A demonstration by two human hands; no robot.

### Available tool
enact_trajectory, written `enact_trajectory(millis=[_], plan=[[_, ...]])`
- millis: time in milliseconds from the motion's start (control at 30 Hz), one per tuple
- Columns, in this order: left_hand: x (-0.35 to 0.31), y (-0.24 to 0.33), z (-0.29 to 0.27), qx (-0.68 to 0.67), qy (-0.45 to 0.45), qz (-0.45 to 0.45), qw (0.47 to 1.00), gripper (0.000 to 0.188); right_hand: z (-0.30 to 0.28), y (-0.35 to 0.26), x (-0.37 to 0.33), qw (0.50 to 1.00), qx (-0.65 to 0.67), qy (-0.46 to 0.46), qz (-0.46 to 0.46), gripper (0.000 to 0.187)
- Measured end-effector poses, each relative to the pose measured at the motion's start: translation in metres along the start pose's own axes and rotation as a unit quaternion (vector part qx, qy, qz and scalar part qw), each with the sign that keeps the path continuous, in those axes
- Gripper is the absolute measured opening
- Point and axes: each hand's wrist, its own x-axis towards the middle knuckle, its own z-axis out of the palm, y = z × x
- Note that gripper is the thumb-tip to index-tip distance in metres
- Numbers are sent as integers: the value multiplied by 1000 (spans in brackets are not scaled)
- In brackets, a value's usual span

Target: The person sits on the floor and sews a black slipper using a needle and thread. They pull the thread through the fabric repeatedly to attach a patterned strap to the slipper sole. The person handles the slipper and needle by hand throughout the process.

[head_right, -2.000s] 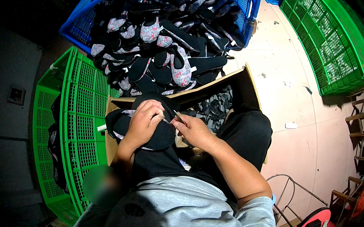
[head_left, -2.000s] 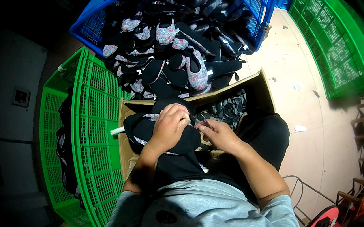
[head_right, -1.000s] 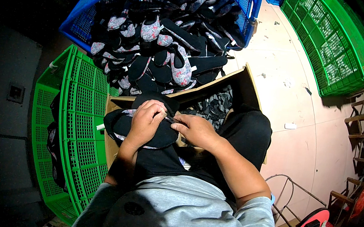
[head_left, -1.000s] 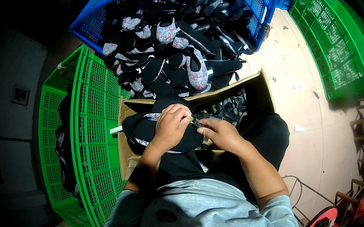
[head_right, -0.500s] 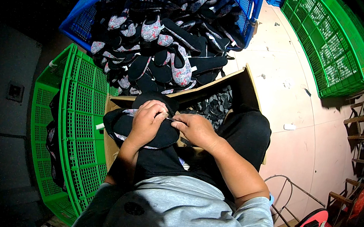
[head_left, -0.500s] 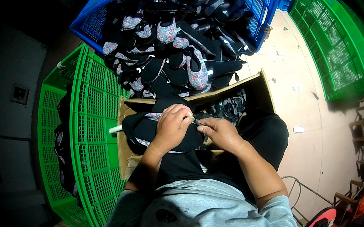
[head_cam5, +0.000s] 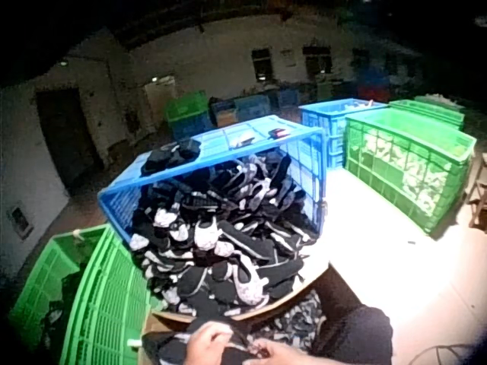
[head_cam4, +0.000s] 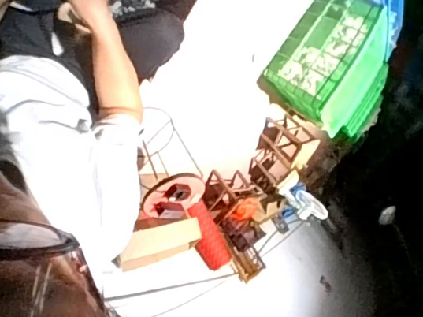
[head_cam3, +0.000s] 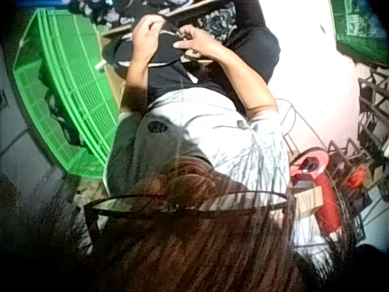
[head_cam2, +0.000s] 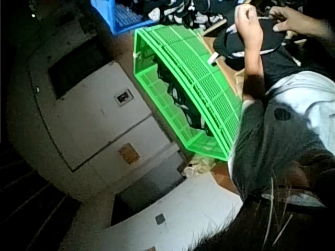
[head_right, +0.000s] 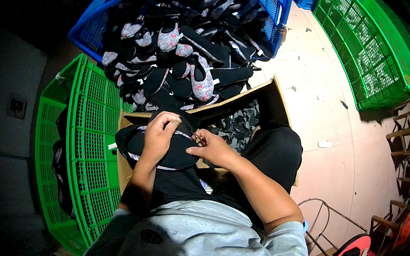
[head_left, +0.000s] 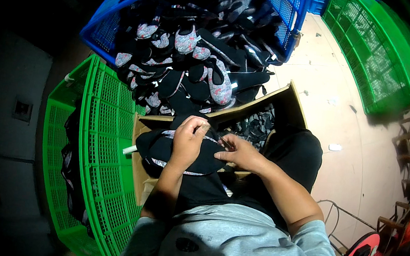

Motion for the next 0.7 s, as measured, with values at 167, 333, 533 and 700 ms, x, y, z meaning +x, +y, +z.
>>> enact_trajectory(millis=[167,333,533,700], plan=[[-12,29,2,97,80,137,983,7,9,23,12,994,105,-2,12,36],[-43,63,12,98,-33,268,958,8,9,28,17,985,165,40,-26,34],[-70,45,28,112,-149,411,892,18,4,11,16,985,152,75,-8,30],[-72,39,25,121,-210,438,866,23,4,24,24,978,191,79,-25,31]])
